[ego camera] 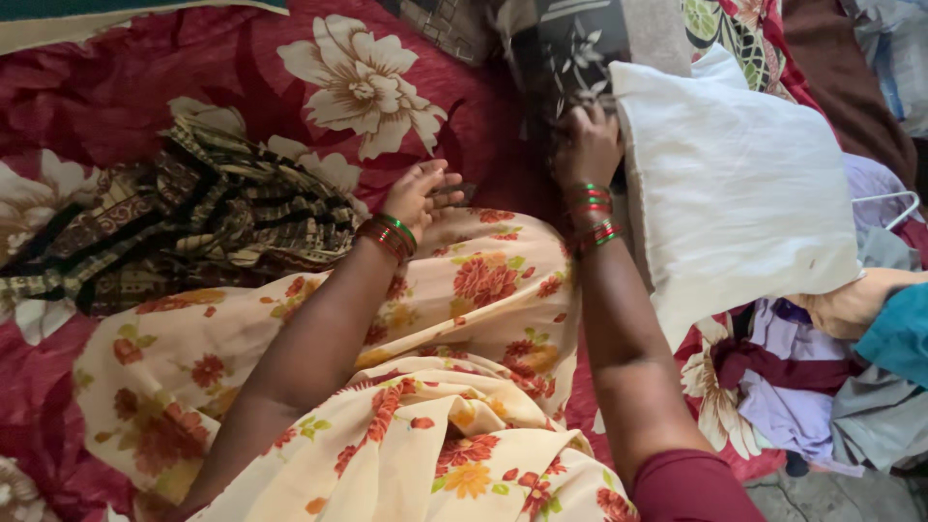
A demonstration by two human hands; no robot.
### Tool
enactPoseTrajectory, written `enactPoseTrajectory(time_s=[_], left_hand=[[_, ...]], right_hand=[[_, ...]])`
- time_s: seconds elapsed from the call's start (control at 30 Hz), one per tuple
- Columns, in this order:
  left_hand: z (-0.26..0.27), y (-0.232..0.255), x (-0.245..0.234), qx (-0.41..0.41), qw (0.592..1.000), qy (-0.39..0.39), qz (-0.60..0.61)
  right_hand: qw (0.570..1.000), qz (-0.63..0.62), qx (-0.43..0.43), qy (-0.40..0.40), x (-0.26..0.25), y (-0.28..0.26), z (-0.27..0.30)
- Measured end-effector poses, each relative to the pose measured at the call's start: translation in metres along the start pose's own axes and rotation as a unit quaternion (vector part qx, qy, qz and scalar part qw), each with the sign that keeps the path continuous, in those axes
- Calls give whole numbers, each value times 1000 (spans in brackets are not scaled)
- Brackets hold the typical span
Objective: The person inserts a white pillow into a patterned pillowcase, then repeats the process with a second pillow and a different case. They smooth the fabric and adjust the corners to fit the pillow inside.
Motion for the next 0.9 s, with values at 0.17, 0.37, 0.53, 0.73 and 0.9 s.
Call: enactPoseTrajectory(time_s=[0.17,0.37,0.53,0.73,0.9], left_hand=[[5,13,-5,47,998,-13,43],[50,78,-14,182,980,73,30],[127,185,-10,455,887,77,-19],[184,248,18,419,628,312,-577],[141,249,75,393,531,275,-699]], right_hand=[[989,-55,-109,85,-73,-105,-6],[937,-293,-186,34,-118,-222,9],[856,-462,-230,24,-111,-274,13],[778,-557,-277,-84,-12,-285,-22],[625,-764,38,-157,168,-149,-111]])
Point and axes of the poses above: each hand's wrist, its own z-axis away from the middle knuckle, its own x-axis out of the palm, y = z × x, the point moved 10 cm from there along -z, towards the middle knuckle, and after that the axes turned 10 degrees about -y, right-handed, at the moved point
